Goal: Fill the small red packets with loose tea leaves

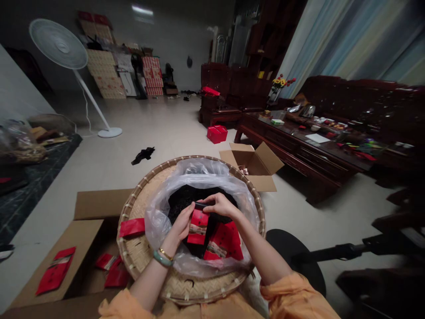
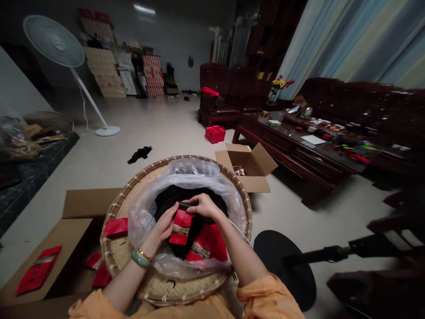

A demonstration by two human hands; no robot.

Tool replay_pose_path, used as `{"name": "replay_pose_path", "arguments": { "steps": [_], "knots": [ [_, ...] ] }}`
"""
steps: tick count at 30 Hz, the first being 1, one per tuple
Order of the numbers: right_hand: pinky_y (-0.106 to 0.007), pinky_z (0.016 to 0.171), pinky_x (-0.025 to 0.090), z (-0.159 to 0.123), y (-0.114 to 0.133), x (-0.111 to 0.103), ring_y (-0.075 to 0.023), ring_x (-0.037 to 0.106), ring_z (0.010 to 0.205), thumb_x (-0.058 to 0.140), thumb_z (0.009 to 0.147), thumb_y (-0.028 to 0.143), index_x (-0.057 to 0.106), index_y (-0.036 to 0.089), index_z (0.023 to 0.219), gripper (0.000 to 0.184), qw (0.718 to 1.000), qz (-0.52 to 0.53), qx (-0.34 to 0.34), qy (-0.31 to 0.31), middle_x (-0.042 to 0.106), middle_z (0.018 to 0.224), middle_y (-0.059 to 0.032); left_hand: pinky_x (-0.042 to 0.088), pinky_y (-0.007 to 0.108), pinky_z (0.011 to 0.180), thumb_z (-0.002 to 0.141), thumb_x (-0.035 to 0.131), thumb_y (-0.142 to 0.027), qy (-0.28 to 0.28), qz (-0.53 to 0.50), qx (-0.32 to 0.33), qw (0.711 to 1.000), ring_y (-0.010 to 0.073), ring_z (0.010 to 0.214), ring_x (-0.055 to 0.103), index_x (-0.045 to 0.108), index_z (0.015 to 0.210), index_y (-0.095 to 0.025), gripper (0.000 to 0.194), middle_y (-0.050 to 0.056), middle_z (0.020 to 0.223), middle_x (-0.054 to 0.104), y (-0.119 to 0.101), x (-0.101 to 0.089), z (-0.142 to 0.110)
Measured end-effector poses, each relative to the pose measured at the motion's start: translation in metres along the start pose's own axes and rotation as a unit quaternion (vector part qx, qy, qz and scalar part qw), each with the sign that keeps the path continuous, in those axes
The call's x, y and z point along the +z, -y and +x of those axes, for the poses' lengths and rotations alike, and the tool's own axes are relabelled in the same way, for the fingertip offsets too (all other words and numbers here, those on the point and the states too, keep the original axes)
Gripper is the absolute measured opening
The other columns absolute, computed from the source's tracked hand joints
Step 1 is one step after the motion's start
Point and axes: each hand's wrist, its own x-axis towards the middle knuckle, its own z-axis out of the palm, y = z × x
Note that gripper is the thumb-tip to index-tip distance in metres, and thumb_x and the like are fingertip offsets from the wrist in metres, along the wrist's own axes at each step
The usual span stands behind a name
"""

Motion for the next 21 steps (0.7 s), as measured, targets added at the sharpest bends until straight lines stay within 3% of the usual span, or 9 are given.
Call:
{"name": "replay_pose_path", "arguments": {
  "steps": [21],
  "knots": [
    [-0.029,0.073,0.049,0.0002,-0.0050,0.0002,-0.0210,0.064,0.082,0.068,0.063,0.024,0.070,0.018,0.102,0.039,1.000,-0.015,-0.002,-0.005,0.072,0.093,-0.0023,0.056,0.030,0.064,0.084,0.056,-0.035,0.012,0.001,0.008,1.000,0.0181,0.065,0.068,0.057,0.111,-0.011,0.036,0.011,0.083,0.071,0.0028,-0.0034,0.0023]
  ]
}}
